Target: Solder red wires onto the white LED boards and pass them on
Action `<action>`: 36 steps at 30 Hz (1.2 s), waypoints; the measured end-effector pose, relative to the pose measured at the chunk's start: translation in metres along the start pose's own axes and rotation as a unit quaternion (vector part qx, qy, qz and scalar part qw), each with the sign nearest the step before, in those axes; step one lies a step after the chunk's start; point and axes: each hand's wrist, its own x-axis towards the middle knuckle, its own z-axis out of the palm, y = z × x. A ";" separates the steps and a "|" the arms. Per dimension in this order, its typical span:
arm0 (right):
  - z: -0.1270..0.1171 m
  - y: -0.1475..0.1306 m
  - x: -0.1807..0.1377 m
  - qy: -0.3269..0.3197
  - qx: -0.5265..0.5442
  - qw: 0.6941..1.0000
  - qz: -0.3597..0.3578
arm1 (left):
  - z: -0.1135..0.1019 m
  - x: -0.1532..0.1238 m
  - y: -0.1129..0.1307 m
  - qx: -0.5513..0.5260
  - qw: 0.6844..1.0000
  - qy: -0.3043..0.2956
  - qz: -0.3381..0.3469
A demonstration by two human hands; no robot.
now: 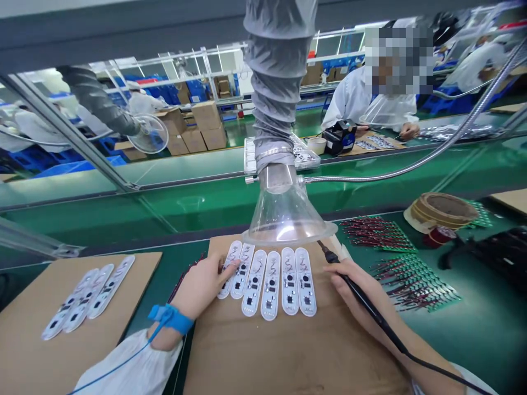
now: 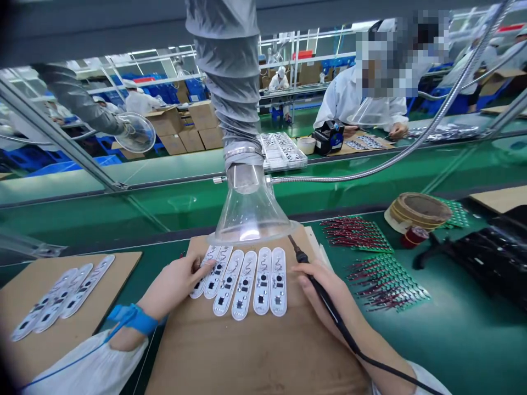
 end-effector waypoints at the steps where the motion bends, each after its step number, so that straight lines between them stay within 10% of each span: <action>1: 0.002 0.001 0.000 -0.012 -0.007 1.000 -0.027 | -0.004 0.001 0.004 0.008 1.000 -0.009 0.004; 6: 0.013 0.000 -0.003 -0.028 -0.025 0.991 -0.131 | -0.012 -0.011 0.012 0.044 0.998 -0.039 0.017; 17: 0.010 -0.005 0.002 -0.010 -0.034 0.994 -0.102 | 0.006 -0.035 0.018 -0.088 0.994 -0.016 0.066; 29: 0.022 -0.061 -0.005 -0.044 -0.016 0.989 -0.143 | 0.004 -0.062 0.077 -0.287 0.907 -0.126 0.281; 36: 0.027 -0.068 0.008 -0.021 -0.063 0.984 -0.168 | -0.003 -0.060 0.049 -0.337 0.904 -0.204 0.167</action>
